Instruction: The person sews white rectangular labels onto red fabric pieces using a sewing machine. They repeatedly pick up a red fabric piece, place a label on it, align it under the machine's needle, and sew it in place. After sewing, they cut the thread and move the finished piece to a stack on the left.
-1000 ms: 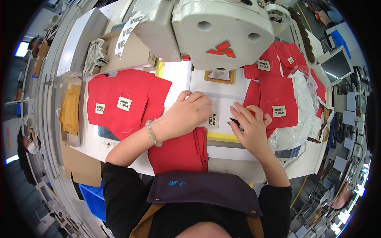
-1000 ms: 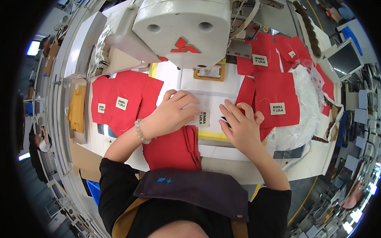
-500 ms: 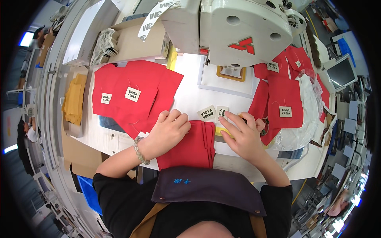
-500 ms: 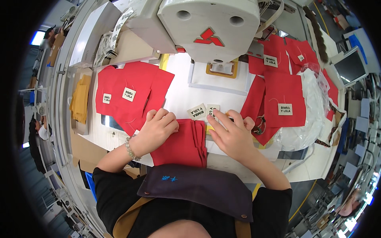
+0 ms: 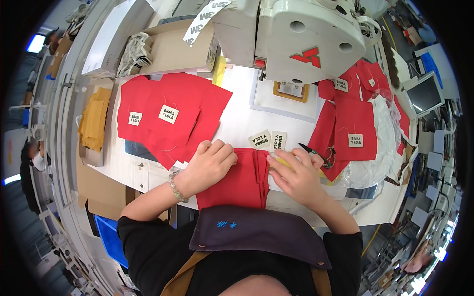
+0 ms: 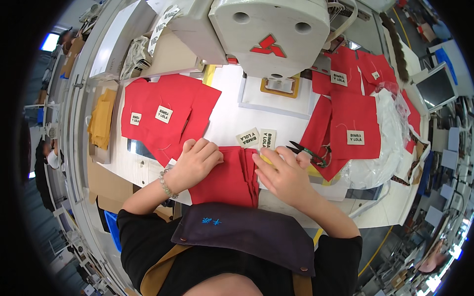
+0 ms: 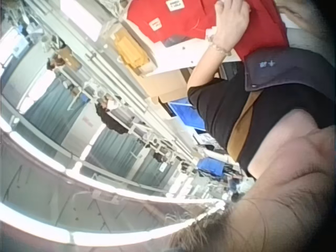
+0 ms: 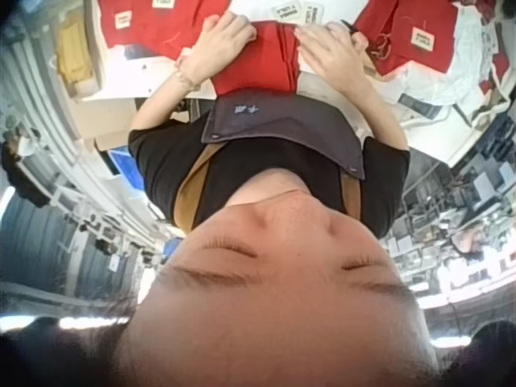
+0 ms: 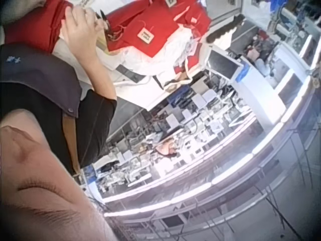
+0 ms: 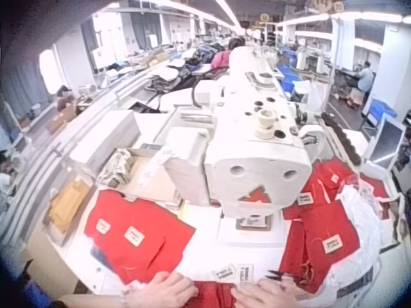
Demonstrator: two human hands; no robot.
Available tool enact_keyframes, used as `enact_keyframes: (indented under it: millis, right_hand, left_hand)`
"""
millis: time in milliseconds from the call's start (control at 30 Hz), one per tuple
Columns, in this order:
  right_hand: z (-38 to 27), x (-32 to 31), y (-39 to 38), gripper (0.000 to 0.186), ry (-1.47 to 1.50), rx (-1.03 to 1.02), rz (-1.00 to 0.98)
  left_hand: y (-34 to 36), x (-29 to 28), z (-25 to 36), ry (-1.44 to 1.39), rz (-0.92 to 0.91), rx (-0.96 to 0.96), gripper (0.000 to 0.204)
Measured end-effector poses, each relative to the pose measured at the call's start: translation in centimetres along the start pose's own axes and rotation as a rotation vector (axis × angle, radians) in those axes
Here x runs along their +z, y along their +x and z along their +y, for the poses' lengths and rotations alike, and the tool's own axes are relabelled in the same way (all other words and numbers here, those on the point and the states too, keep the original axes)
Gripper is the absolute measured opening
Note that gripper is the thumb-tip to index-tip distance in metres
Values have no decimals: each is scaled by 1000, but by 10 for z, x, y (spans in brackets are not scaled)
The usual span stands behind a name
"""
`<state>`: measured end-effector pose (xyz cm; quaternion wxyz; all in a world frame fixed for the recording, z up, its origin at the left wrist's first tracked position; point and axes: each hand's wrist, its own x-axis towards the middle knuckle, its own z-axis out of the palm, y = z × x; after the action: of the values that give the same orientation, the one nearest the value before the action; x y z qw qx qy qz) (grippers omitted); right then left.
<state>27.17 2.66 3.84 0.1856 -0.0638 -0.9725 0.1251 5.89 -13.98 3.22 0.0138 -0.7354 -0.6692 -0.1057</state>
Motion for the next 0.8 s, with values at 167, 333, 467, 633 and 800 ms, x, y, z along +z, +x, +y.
enact_keyframes:
  millis: [167,333,467,633,800]
  right_hand:
    - [-4,4,-8,38,229,-286,66]
    - [-6,19,-16,33,189,-323,67]
    - [-5,20,-18,31,202,-324,67]
    - [-6,18,-20,30,206,-297,69]
    - [-9,26,-31,29,233,-288,78]
  left_hand:
    - [-10,2,-1,30,135,86,9]
    - [-5,0,-1,-112,34,-2,10]
    - [-2,-5,3,-69,-99,-21,10]
    - [-7,0,6,-10,-101,-27,8]
    - [-3,-5,7,-84,-1,-41,8]
